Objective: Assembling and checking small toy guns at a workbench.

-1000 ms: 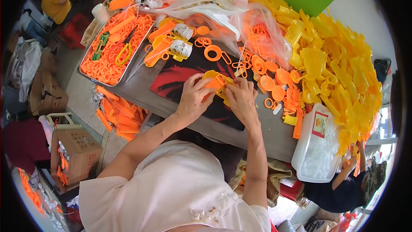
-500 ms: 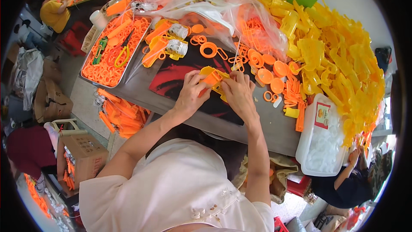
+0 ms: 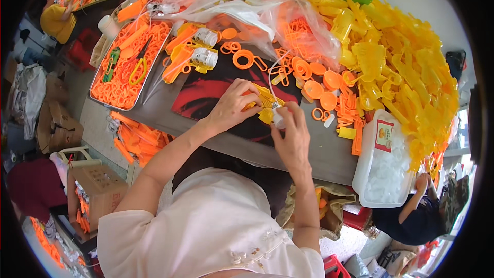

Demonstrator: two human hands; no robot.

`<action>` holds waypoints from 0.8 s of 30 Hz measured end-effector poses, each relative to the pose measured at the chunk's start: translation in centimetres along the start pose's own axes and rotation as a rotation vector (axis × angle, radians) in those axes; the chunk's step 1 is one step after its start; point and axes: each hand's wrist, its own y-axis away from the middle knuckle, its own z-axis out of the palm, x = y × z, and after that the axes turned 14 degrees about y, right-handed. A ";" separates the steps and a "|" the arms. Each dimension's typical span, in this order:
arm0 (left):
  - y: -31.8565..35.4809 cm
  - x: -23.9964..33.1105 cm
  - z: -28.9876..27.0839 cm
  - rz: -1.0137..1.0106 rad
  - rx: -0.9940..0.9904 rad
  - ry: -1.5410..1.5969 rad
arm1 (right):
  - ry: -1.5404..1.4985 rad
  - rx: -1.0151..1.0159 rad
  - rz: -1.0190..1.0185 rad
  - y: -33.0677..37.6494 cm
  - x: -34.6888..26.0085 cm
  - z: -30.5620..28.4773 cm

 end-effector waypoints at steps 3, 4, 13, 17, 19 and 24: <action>0.1 -0.2 0.2 -0.011 -0.001 0.012 | -0.113 -0.028 -0.004 -1.5 0.5 -1.3; 0.1 -0.1 0.3 -0.009 0.007 0.011 | -0.202 -0.122 0.046 -2.2 0.7 -1.8; -0.1 0.3 0.8 -0.017 0.009 -0.070 | -0.678 -0.534 0.866 -3.6 3.3 1.1; -0.1 0.5 0.6 0.004 0.136 0.036 | -0.373 -0.445 0.799 -4.5 3.0 1.1; -0.4 1.8 0.3 0.068 0.135 -0.087 | -0.318 -0.420 0.785 -5.1 3.3 1.5; -1.8 3.2 2.6 0.216 -0.027 -0.383 | -0.319 -0.446 0.725 -5.0 3.3 1.7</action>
